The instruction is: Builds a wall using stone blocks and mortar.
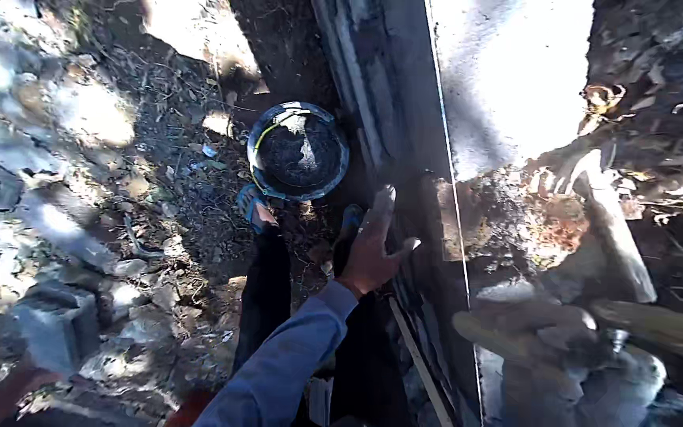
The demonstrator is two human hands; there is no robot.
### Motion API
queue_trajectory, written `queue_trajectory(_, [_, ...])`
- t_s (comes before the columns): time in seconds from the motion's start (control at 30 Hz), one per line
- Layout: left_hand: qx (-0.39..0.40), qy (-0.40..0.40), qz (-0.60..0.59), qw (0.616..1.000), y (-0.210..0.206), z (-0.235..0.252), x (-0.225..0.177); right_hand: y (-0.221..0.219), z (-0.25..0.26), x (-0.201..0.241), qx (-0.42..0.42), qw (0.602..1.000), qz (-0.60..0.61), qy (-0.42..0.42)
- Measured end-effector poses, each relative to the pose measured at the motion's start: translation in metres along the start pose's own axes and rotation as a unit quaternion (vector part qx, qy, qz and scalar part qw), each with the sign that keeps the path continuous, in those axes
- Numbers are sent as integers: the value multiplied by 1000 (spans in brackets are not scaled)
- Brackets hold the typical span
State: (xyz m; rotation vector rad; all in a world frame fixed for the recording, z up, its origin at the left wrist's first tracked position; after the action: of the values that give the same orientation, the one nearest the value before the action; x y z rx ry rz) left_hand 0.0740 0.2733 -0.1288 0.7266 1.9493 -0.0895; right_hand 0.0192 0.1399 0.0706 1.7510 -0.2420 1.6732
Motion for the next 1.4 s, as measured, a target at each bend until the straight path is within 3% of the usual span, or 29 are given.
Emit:
queue_trajectory(0.07, [-116, 82, 4, 990, 45, -2, 44, -44, -29, -31, 50, 994, 16, -97])
queue_trajectory(0.13, [-215, 186, 21, 959, 98, 4, 96, -92, -50, -82, 87, 973, -171, -129])
queue_trajectory(0.23, [-283, 265, 15, 922, 162, 39, 177, -171, -54, -176, 251, 845, -439, -173])
queue_trajectory(0.33, [-229, 310, 12, 923, 192, 86, 248, -230, -37, -266, 378, 730, -506, -262])
queue_trajectory(0.43, [-155, 313, -22, 937, 193, 113, 274, -281, -36, -348, 394, 723, -505, -259])
queue_trajectory(0.53, [-155, 335, -69, 927, 190, 119, 274, -337, -51, -378, 397, 749, -483, -221])
queue_trajectory(0.67, [-159, 383, -105, 904, 190, 119, 273, -362, -64, -376, 418, 761, -435, -236])
queue_trajectory(0.87, [-173, 408, -154, 883, 185, 132, 281, -346, -62, -374, 445, 790, -376, -193])
queue_trajectory(1.03, [-145, 408, -174, 884, 194, 126, 283, -326, -63, -362, 450, 810, -300, -225])
queue_trajectory(1.13, [-144, 411, -144, 889, 206, 114, 265, -306, -67, -317, 424, 809, -243, -328])
queue_trajectory(1.2, [-140, 370, -142, 907, 206, 103, 247, -280, -72, -287, 405, 810, -208, -370])
queue_trajectory(1.33, [-267, 204, -130, 933, 227, 57, 196, -219, -80, -201, 381, 849, -140, -338])
queue_trajectory(1.4, [-307, 160, -130, 929, 206, 30, 147, -170, -81, -145, 347, 875, -101, -322])
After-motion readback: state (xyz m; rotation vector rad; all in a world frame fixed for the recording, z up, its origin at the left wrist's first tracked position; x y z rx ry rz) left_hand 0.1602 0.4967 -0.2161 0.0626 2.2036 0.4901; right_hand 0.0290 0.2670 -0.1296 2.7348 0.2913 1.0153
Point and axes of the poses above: each hand's wrist, its own z-axis towards the middle knuckle, its own y-axis out of the back of the hand, x = y × z, the point moved 6 cm from there along z, towards the middle knuckle, and after that the axes turned 11 degrees about -x, right-handed, at the moved point
